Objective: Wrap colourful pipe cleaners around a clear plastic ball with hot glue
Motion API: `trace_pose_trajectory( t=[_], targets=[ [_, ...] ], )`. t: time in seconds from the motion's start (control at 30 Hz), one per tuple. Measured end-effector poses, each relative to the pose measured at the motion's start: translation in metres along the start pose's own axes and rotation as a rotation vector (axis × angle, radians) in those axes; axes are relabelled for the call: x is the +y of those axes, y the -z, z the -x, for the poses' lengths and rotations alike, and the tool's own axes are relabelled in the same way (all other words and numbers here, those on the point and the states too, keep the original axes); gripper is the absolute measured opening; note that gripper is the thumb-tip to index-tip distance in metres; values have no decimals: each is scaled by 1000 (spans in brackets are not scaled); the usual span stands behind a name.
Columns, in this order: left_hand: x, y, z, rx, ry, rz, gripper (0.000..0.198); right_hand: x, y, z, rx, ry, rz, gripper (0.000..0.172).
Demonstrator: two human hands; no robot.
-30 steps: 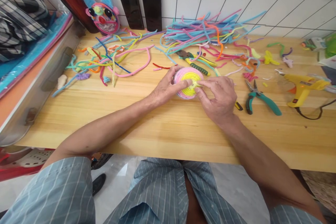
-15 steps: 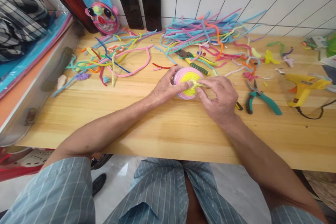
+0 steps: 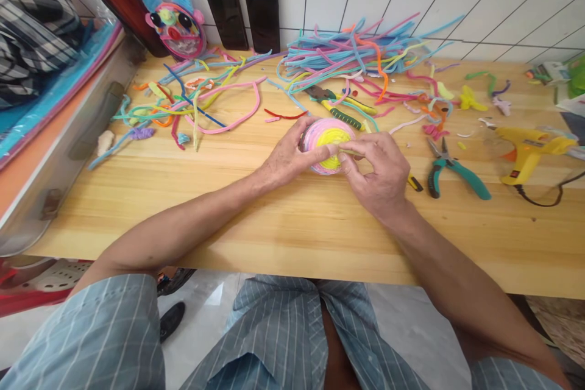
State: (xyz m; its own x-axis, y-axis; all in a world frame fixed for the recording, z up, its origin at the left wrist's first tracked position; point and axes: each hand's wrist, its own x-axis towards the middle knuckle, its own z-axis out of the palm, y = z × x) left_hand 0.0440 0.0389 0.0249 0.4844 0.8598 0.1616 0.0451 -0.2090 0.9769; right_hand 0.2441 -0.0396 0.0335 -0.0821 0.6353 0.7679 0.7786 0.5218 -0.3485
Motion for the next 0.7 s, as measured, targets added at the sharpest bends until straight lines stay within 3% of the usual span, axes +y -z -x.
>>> trace_pose_trajectory(
  t=[0.27, 0.7],
  targets=[
    [2, 2, 2, -22, 10, -23, 88, -1, 1, 0, -12, -31, 51, 15],
    [0, 0, 2, 24, -29, -80, 82, 0, 0, 0, -8, 19, 9, 16]
  ],
)
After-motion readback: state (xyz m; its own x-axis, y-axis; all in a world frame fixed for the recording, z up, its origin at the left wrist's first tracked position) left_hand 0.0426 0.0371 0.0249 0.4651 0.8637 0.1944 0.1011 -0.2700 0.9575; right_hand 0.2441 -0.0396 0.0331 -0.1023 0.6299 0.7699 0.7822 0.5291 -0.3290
